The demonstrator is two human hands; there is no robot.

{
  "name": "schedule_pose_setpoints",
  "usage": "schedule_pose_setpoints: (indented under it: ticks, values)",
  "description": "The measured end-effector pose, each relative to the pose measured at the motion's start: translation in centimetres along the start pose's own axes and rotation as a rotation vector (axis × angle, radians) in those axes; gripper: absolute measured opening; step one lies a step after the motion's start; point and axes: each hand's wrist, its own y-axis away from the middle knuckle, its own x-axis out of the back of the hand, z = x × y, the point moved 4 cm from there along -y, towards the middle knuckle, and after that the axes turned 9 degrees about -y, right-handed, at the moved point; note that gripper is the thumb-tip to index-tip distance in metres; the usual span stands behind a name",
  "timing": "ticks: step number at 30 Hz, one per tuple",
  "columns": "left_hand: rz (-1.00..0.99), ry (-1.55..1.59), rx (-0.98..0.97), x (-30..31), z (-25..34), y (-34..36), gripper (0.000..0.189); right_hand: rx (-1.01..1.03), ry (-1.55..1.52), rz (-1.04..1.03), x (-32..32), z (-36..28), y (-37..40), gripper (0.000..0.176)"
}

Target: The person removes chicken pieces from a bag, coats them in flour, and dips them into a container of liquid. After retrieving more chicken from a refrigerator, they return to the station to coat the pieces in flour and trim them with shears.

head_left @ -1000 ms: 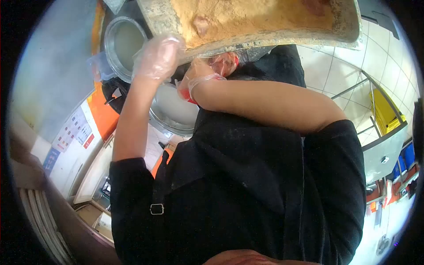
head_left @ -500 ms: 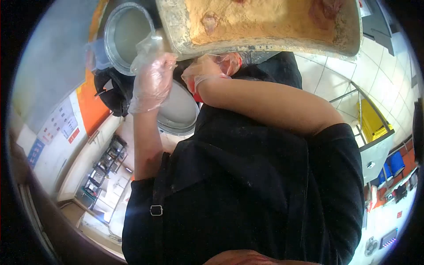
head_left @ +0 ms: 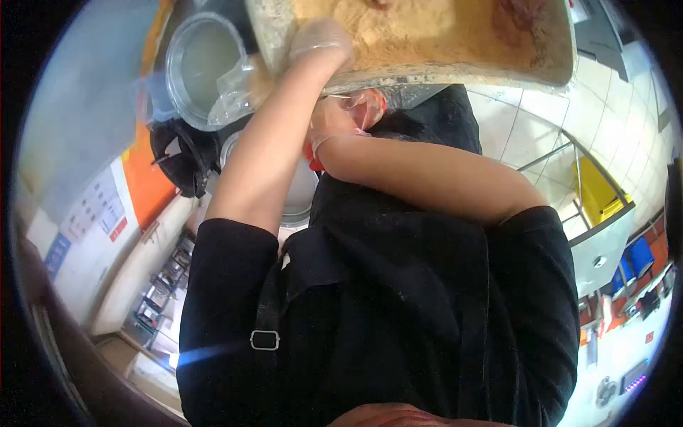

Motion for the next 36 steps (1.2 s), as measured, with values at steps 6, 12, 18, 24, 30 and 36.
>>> schedule_pose_setpoints:
  ticks: [6,12,18,24,30,36]
  values:
    - [-0.146,-0.034,-0.028,-0.4,0.0,-1.1,0.035,-0.185,-0.846,0.017,-10.1,0.9,-7.3,0.025]
    - [-0.180,0.546,-0.010,-0.5,-2.0,0.9,0.032,-0.172,-1.245,0.181,-14.3,1.3,-9.8,0.021]
    - [-0.178,1.810,-0.165,1.0,-5.4,5.6,0.022,-0.141,-1.412,0.265,-18.7,2.1,-11.7,0.020]
    - [-0.272,2.213,-0.214,1.8,-6.9,8.7,0.026,-0.073,-1.601,0.393,-23.9,3.1,-14.4,0.021]
    - [-0.055,2.022,-0.172,3.8,-5.8,10.9,0.031,-0.274,-1.792,0.386,-22.1,3.3,-13.0,0.023]
    - [0.041,1.921,0.068,3.5,-5.9,10.0,0.031,-0.245,-1.525,0.134,-20.7,3.2,-13.5,0.022]
